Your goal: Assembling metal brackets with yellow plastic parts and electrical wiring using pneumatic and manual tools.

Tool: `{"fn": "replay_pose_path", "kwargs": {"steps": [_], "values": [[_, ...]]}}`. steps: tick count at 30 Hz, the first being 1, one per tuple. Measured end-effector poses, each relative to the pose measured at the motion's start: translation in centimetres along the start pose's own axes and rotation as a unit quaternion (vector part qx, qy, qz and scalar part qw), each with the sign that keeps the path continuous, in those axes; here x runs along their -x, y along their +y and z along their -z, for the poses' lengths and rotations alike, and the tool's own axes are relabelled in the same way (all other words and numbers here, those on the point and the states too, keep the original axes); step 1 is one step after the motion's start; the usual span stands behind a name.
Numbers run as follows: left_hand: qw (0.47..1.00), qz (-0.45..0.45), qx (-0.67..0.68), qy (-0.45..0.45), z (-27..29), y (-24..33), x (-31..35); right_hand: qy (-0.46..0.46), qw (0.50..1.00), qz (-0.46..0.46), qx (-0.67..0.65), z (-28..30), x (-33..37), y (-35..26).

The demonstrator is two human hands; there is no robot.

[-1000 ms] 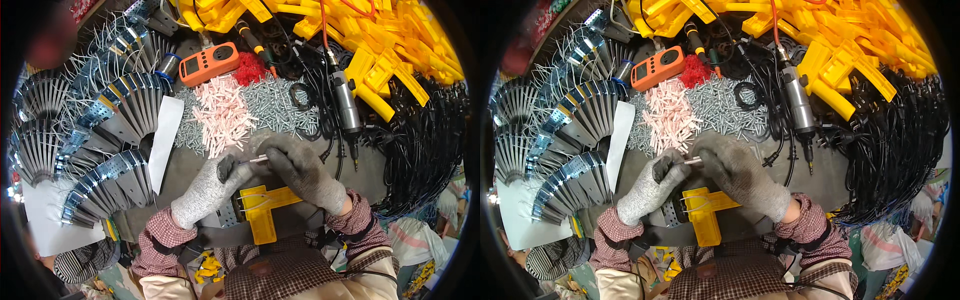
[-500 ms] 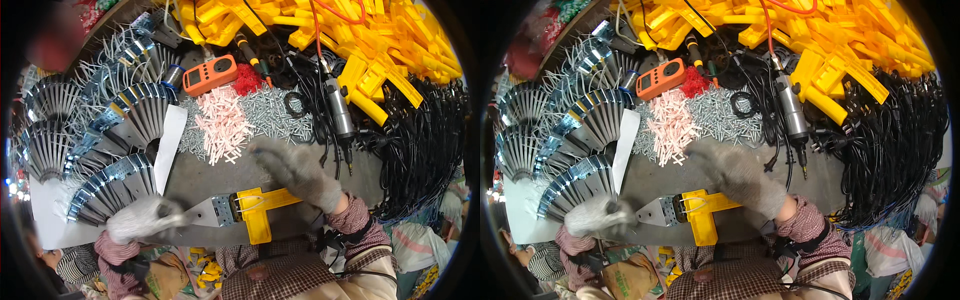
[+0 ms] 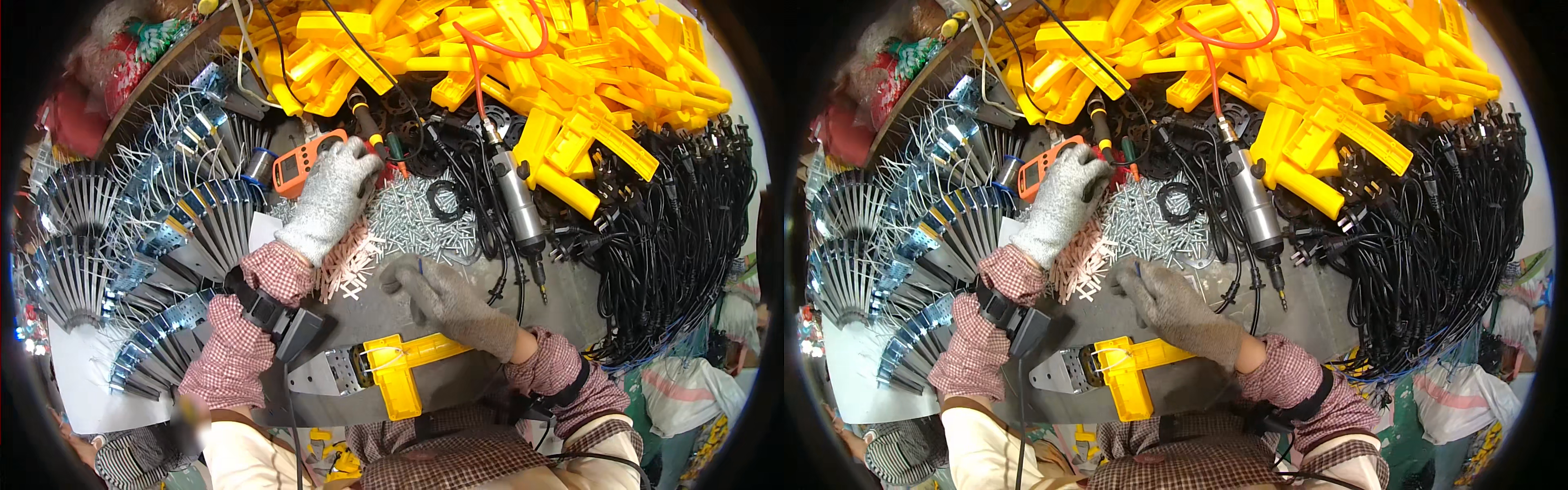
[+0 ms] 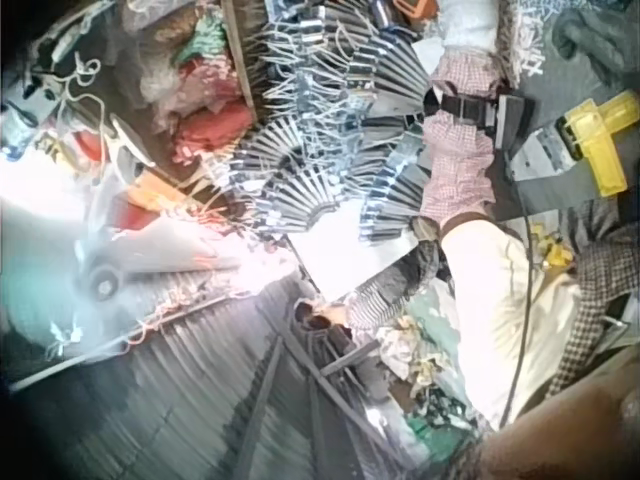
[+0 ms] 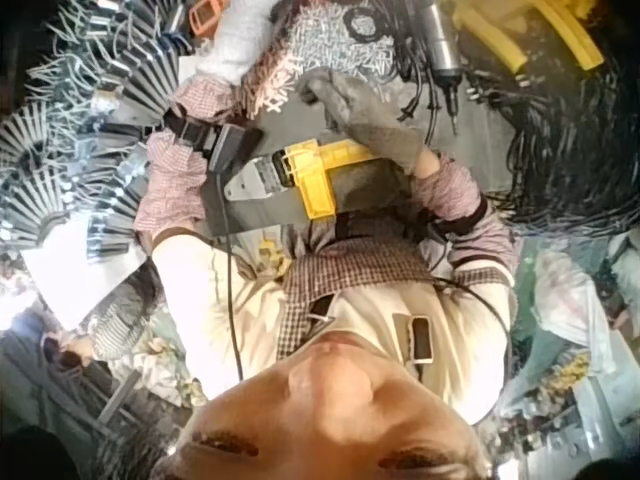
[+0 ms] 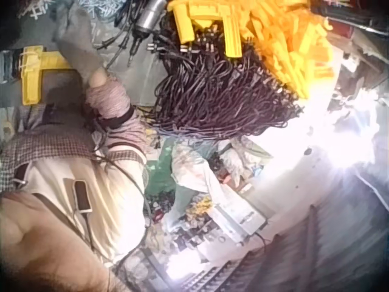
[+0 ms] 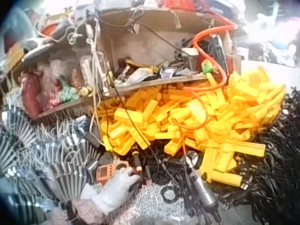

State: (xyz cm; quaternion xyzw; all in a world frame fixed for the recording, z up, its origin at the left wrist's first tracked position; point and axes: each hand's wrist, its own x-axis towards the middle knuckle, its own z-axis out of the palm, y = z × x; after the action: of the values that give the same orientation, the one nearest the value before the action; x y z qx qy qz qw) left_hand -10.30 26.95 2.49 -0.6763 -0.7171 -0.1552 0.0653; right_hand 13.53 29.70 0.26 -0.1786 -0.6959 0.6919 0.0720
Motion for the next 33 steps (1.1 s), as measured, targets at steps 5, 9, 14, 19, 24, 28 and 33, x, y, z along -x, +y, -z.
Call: {"fn": "replay_pose_path", "kwargs": {"steps": [5,9,14,19,24,28,33], "values": [[0.994,-0.06,-0.083,0.04,0.3,0.4,0.0,0.008,0.998,-0.022,-0.055,0.0,-0.1,0.1],[0.972,-0.152,-0.172,0.055,1.9,0.7,3.7,0.003,0.997,-0.037,-0.064,1.4,-0.4,0.2],[0.916,-0.353,-0.165,0.091,3.9,6.3,10.8,0.035,0.967,-0.079,-0.24,2.3,-0.8,-0.3],[0.903,-0.344,-0.19,0.177,4.5,7.4,14.3,0.036,0.97,-0.062,-0.232,2.7,0.5,-2.2],[0.965,-0.253,-0.017,0.059,5.2,8.0,13.0,0.01,0.998,0.05,-0.026,2.3,1.1,-1.0],[0.781,0.22,0.585,0.006,4.1,10.1,12.8,0.052,0.994,0.079,-0.052,0.9,1.0,-1.3],[0.674,0.335,0.658,-0.026,3.7,10.8,12.9,0.14,0.983,0.101,-0.066,0.2,1.3,-1.8]]}}
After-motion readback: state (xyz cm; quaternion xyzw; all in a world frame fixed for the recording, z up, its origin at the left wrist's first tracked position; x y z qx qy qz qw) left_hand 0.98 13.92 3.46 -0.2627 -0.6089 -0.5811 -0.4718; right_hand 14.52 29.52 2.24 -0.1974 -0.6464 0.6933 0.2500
